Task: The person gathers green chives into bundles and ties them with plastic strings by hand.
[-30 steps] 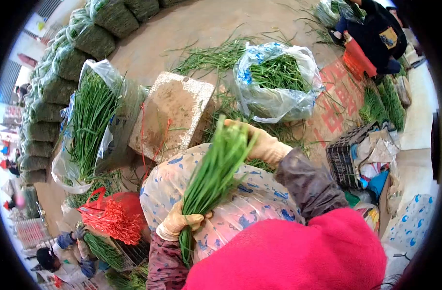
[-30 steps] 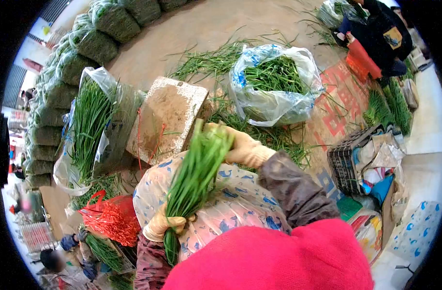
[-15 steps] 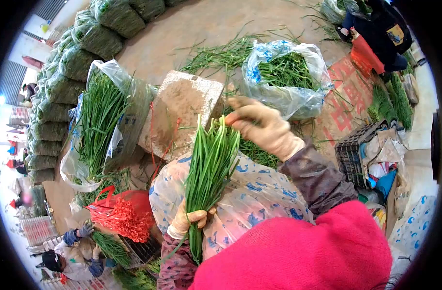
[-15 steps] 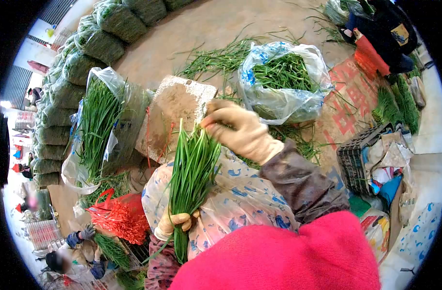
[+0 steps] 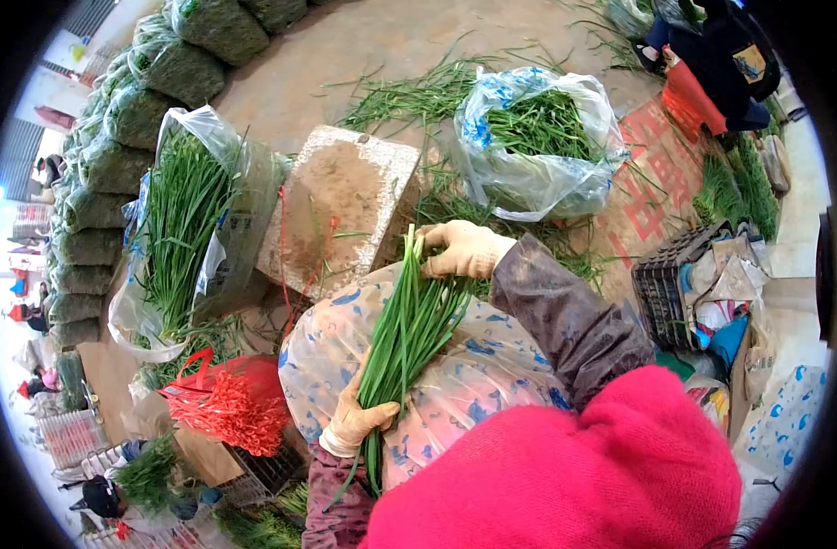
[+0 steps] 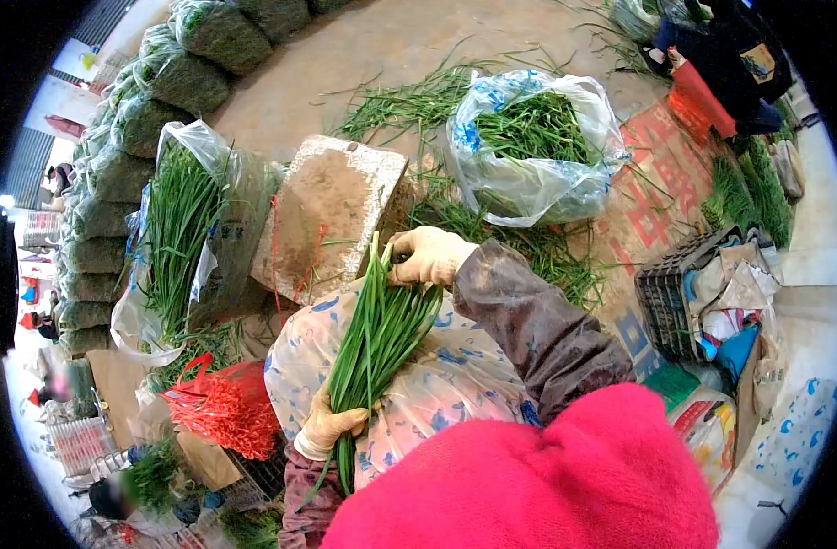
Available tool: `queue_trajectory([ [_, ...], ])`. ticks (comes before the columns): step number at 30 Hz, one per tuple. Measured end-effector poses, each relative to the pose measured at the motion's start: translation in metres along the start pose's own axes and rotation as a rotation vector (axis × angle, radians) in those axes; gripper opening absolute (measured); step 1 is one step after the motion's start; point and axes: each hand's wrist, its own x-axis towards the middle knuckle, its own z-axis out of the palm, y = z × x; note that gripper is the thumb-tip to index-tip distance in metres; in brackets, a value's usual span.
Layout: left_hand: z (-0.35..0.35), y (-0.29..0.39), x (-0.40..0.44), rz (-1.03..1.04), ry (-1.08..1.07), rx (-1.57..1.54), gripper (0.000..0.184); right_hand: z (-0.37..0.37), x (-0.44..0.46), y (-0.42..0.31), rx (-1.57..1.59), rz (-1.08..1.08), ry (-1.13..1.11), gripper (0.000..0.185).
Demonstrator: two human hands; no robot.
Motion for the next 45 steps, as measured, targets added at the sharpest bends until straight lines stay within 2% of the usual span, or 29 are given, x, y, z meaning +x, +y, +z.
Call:
queue_trajectory([
  [2,0.002,0.005,-0.001,0.004,-0.003,0.000,0.088,0.006,0.004,0.005,0.134,-0.019,0.105,0.039],
  [3,0.005,0.012,0.001,0.013,-0.013,0.007,0.087,0.006,0.000,-0.001,0.296,-0.103,0.104,0.032],
  [4,0.007,0.015,0.001,0.020,-0.022,0.014,0.086,0.008,-0.004,-0.005,0.158,-0.284,0.241,0.025],
  [5,0.004,0.014,0.002,-0.016,-0.039,0.003,0.075,0.007,-0.006,-0.015,0.010,-0.359,0.296,0.021],
  [6,-0.001,0.013,0.003,-0.024,-0.041,0.003,0.075,0.006,-0.006,-0.024,-0.140,-0.433,0.353,0.018],
  [8,-0.011,0.013,0.006,-0.201,-0.162,-0.063,0.061,0.002,-0.003,-0.034,-0.467,-0.462,0.378,0.017],
  [9,-0.012,0.014,0.004,-0.260,-0.154,-0.122,0.051,-0.001,0.000,-0.034,-0.513,-0.490,0.429,0.015],
  [12,-0.011,0.022,0.004,-0.216,-0.284,-0.195,0.052,-0.020,0.008,-0.026,-0.585,-0.474,0.553,0.019],
  [14,-0.025,0.005,0.000,-0.164,-0.328,-0.270,0.053,-0.039,-0.004,-0.027,-0.509,-0.428,0.694,0.014],
  [16,-0.028,0.004,-0.004,-0.155,-0.326,-0.246,0.054,-0.058,-0.013,-0.014,-0.148,-0.341,0.649,0.014],
  [18,-0.044,-0.008,-0.005,-0.157,-0.387,-0.198,0.051,-0.078,-0.020,0.002,0.212,-0.165,0.673,0.019],
  [19,-0.044,-0.008,-0.007,-0.145,-0.386,-0.219,0.048,-0.090,-0.028,0.012,0.376,-0.147,0.702,0.017],
  [20,-0.042,-0.007,-0.010,-0.131,-0.382,-0.241,0.045,-0.097,-0.033,0.021,0.596,-0.178,0.798,0.015],
  [22,-0.044,-0.010,-0.017,-0.103,-0.345,-0.267,0.041,-0.113,-0.036,0.053,0.822,-0.333,0.913,0.021],
  [24,-0.072,-0.041,-0.014,-0.029,-0.494,-0.325,0.041,-0.123,-0.052,0.063,0.858,-0.485,0.940,0.022],
  [26,-0.079,-0.043,-0.013,-0.019,-0.638,-0.314,0.044,-0.133,-0.068,0.070,0.957,-0.552,0.833,0.022],
  [27,-0.073,-0.039,-0.017,-0.008,-0.550,-0.362,0.046,-0.132,-0.067,0.067,0.964,-0.559,0.828,0.022],
  [28,-0.070,-0.036,-0.019,0.005,-0.464,-0.409,0.047,-0.131,-0.066,0.065,0.787,-0.562,0.909,0.021],
  [29,-0.075,-0.040,-0.019,0.003,-0.466,-0.408,0.050,-0.130,-0.068,0.062,0.605,-0.559,0.987,0.020],
  [30,-0.074,-0.038,-0.018,0.006,-0.468,-0.404,0.050,-0.126,-0.071,0.050,0.605,-0.563,0.989,0.020],
  [32,-0.070,-0.033,-0.017,0.000,-0.470,-0.392,0.050,-0.105,-0.070,0.012,0.740,-0.382,0.746,0.021],
  [36,-0.063,-0.027,-0.018,-0.003,-0.418,-0.357,0.049,-0.058,-0.043,-0.027,0.429,-0.151,0.320,0.027],
  [38,-0.062,-0.024,-0.019,-0.053,-0.429,-0.259,0.049,-0.037,-0.032,-0.036,0.210,-0.301,0.163,0.042],
  [40,-0.055,-0.018,-0.020,-0.090,-0.422,-0.201,0.049,-0.025,-0.027,-0.050,-0.165,-0.319,0.009,0.059],
  [41,-0.052,-0.017,-0.020,-0.070,-0.415,-0.176,0.050,-0.021,-0.024,-0.054,-0.242,-0.251,-0.100,0.064],
  [42,-0.050,-0.017,-0.019,-0.047,-0.409,-0.151,0.051,-0.020,-0.026,-0.062,-0.309,-0.167,-0.149,0.058],
  [44,-0.050,-0.020,-0.020,-0.059,-0.398,-0.169,0.056,-0.012,-0.016,-0.054,-0.168,-0.026,-0.183,0.048],
  [45,-0.049,-0.021,-0.019,-0.070,-0.398,-0.209,0.057,-0.008,-0.012,-0.049,-0.172,-0.026,-0.185,0.048],
])
